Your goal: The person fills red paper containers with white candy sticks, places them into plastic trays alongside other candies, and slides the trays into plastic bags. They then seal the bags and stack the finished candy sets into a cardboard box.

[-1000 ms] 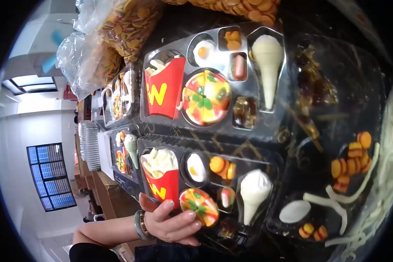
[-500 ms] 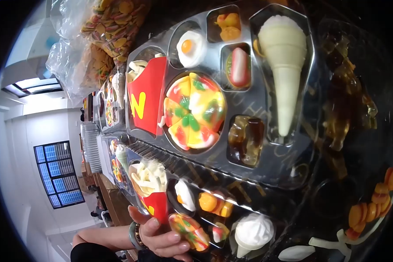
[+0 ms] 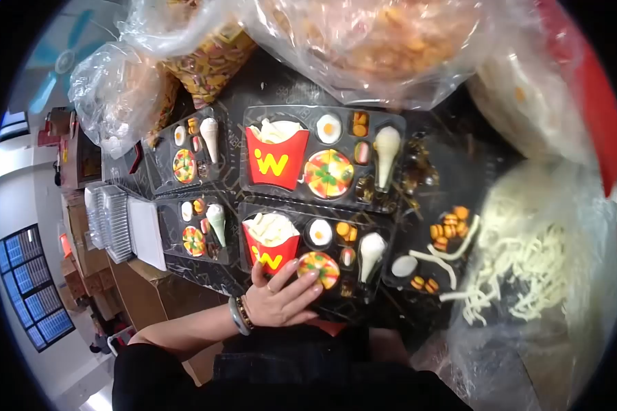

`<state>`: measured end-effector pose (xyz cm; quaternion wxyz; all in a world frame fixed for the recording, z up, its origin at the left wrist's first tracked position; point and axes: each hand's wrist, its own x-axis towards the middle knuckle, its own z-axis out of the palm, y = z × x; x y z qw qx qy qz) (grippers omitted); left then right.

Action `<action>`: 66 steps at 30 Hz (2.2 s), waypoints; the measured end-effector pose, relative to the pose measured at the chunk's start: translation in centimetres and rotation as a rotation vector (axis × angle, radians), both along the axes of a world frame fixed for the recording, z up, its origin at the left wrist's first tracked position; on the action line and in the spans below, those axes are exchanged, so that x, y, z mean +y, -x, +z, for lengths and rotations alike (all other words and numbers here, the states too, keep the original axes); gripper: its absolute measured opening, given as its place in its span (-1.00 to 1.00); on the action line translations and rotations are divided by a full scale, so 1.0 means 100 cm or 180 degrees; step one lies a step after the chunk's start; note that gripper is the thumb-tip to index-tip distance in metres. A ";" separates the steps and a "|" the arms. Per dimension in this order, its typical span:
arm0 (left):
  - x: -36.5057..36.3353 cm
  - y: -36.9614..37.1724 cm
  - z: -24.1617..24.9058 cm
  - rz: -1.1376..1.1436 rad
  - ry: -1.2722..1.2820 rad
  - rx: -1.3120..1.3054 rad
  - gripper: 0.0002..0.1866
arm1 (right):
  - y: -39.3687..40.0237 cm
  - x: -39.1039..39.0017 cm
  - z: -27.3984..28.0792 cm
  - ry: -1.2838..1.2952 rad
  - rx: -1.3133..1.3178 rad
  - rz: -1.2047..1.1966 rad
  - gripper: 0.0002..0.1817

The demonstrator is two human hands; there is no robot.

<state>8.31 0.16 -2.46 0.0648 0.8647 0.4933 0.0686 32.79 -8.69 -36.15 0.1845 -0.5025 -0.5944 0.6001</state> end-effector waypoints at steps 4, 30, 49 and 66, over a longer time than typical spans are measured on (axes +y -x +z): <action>0.004 0.000 0.000 0.0047 -0.0065 -0.0074 -0.40 | -0.025 0.040 0.113 -0.0253 -0.0193 -0.0266 -0.49; -0.061 0.025 -0.008 0.1623 -0.1715 -0.2383 -0.63 | 0.137 0.161 0.459 -0.3318 -0.1027 0.1107 -0.77; -0.083 0.049 0.011 0.1842 -0.1596 -0.2896 -0.71 | 0.047 0.215 0.408 -0.3227 0.0056 -0.1547 -0.82; 0.001 -0.039 0.037 0.0760 -0.1003 -0.3277 -0.72 | -0.073 0.361 0.441 -0.3694 -0.0008 -0.3810 -0.65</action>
